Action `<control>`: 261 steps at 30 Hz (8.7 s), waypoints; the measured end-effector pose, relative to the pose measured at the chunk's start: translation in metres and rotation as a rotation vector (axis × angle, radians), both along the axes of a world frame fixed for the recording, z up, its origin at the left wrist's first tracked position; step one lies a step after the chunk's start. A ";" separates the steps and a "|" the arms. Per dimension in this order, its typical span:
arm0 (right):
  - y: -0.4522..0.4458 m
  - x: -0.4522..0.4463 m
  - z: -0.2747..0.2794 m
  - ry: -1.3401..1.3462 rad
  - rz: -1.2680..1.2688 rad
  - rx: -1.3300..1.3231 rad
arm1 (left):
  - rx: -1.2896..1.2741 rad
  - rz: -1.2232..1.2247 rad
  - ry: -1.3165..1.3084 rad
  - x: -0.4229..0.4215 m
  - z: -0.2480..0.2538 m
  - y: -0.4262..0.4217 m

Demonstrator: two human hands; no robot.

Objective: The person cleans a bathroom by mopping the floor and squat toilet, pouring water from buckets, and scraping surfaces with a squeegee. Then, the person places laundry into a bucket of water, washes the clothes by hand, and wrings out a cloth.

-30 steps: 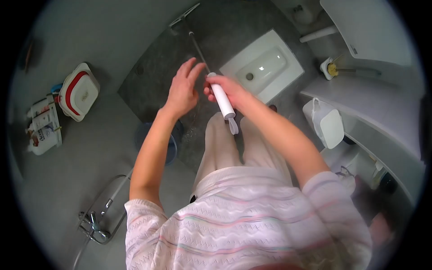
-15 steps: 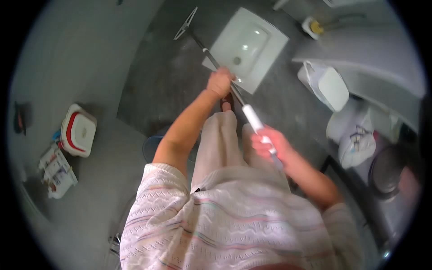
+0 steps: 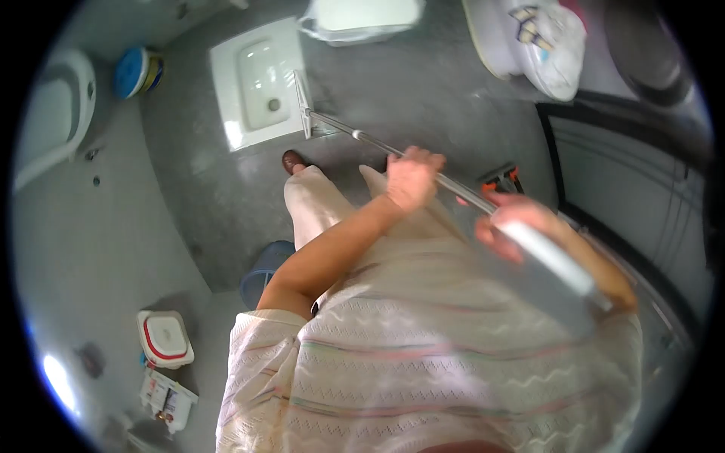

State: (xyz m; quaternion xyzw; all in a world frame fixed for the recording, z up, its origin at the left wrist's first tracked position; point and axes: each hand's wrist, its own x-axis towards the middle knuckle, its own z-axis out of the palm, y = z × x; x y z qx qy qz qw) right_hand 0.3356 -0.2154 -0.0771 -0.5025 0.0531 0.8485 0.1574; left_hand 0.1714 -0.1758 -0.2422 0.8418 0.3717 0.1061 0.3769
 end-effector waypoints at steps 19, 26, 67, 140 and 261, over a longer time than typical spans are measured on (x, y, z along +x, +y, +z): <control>-0.125 0.194 -0.152 -0.681 -0.015 0.158 | -0.089 -0.564 -0.585 0.181 0.076 -0.117; -0.057 0.096 -0.273 -0.470 -0.382 0.099 | -0.346 -0.298 -0.658 0.034 0.091 -0.051; 0.175 -0.461 -0.204 0.269 -0.280 0.032 | 0.005 0.135 -0.453 -0.430 0.223 0.084; 0.228 -0.224 -0.185 0.010 2.438 1.070 | 0.630 3.429 -0.291 0.330 0.246 -0.385; 0.234 0.619 -0.251 -0.208 -0.103 0.284 | -1.303 0.495 -0.776 0.586 -0.121 0.239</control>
